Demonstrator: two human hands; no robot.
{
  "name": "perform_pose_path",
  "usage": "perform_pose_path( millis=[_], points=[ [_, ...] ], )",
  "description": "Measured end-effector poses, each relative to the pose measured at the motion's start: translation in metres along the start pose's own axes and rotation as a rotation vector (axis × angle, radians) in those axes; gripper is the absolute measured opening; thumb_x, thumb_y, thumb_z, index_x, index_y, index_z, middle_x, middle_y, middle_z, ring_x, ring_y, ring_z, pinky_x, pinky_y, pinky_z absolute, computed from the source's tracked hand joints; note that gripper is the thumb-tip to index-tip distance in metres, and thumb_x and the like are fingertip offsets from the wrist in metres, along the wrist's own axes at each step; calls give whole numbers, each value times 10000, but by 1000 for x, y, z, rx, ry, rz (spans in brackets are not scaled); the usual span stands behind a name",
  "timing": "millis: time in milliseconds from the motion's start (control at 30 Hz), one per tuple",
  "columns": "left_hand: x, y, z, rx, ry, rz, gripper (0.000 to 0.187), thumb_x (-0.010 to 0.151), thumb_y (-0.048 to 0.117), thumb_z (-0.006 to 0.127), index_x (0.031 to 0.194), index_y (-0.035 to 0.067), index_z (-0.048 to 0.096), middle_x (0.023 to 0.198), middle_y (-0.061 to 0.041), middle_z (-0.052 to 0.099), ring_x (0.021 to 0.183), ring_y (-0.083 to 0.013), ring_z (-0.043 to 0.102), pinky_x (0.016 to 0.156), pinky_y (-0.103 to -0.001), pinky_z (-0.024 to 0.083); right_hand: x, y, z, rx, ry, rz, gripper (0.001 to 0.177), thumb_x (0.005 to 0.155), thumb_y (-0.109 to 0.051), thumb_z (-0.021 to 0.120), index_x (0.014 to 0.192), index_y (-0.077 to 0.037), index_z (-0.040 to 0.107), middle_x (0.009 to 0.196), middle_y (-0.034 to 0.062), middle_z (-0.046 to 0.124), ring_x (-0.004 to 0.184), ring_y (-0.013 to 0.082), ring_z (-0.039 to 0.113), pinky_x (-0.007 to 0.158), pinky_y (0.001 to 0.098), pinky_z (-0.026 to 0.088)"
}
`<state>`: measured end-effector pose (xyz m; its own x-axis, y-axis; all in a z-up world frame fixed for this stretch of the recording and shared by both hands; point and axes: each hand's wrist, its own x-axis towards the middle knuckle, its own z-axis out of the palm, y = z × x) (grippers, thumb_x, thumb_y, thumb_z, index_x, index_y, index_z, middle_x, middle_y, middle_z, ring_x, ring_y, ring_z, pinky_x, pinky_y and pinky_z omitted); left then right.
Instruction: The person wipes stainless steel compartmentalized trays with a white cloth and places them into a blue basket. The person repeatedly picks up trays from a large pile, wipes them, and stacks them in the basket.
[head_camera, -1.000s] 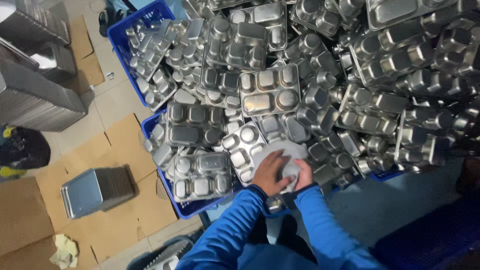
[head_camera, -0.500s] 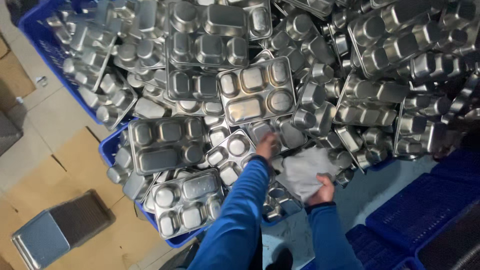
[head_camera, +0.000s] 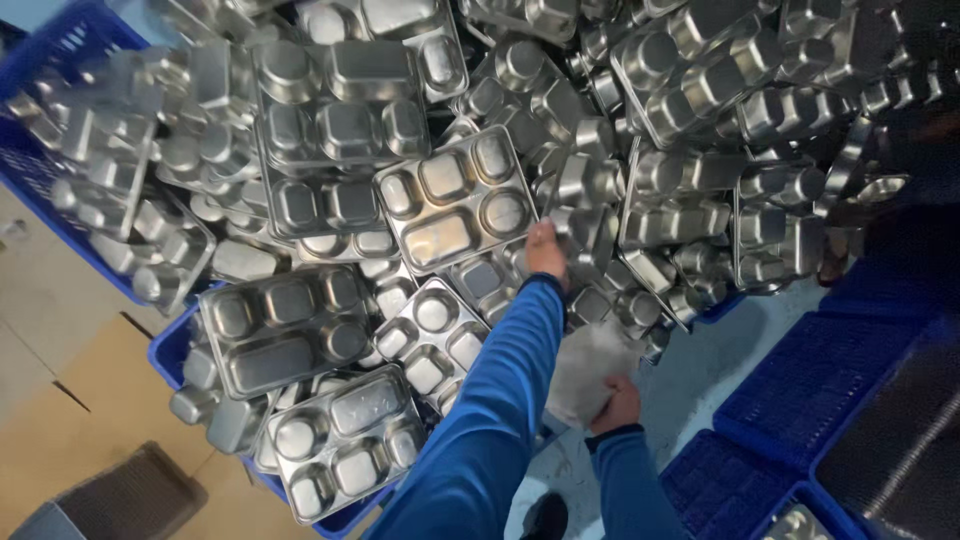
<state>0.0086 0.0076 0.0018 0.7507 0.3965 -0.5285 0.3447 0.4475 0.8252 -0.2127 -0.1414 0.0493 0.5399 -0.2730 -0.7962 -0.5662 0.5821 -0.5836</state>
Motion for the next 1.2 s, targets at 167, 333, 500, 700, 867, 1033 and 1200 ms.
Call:
perform_pose_path(
  millis=[167,333,500,700,867,1033,1200],
  points=[
    [5,17,-62,276,21,303,417,1105,383,438,1038,45,673,920,-138,693,883,-316,643,841,-430,479,11,-44,26,205,-225,-22,510,779,-175,516,1259,-29,604,1199,163,667,1088,390,659,985,559,521],
    [-45,42,-140,-124,-71,356,392,1172,334,506,1231,-25,651,1100,-137,659,991,-281,594,903,-404,463,26,-134,97,235,-504,-363,554,928,-300,523,1428,-62,519,1359,123,606,1268,342,596,1105,530,476],
    [-105,80,-186,-780,-269,0,422,1046,390,545,1205,12,642,1085,-123,734,987,-285,695,911,-452,535,6,-194,153,78,-713,-635,713,1009,-552,515,1532,-69,466,1523,93,559,1390,246,530,1169,376,425],
    [-157,98,-179,-1053,-160,11,498,1059,491,500,1246,44,612,1143,-133,712,1054,-308,688,966,-474,553,-25,-199,182,-214,-461,-674,561,1030,-431,516,1419,-27,539,1294,121,641,1143,223,649,948,339,545],
    [-187,92,-159,-1255,-50,240,619,1040,566,429,1300,31,601,1209,-148,698,1108,-320,672,998,-478,543,-69,-116,124,-217,-547,-531,434,1027,-347,508,1317,-38,605,1220,99,689,1076,205,687,908,346,571],
    [-219,91,-140,-908,-107,211,559,1050,496,420,1374,59,551,1342,-128,628,1258,-313,580,1106,-503,437,-53,-129,80,-491,-744,-815,334,1024,-263,500,1215,-50,672,1147,78,738,1009,188,726,868,353,596],
    [-267,153,-169,-627,-300,430,598,1090,507,351,1408,43,556,1387,-112,596,1316,-258,539,1135,-431,402,2,-241,37,-676,-652,-1199,340,1081,-268,502,1167,-5,701,1095,78,734,976,190,697,850,321,561]
  ],
)
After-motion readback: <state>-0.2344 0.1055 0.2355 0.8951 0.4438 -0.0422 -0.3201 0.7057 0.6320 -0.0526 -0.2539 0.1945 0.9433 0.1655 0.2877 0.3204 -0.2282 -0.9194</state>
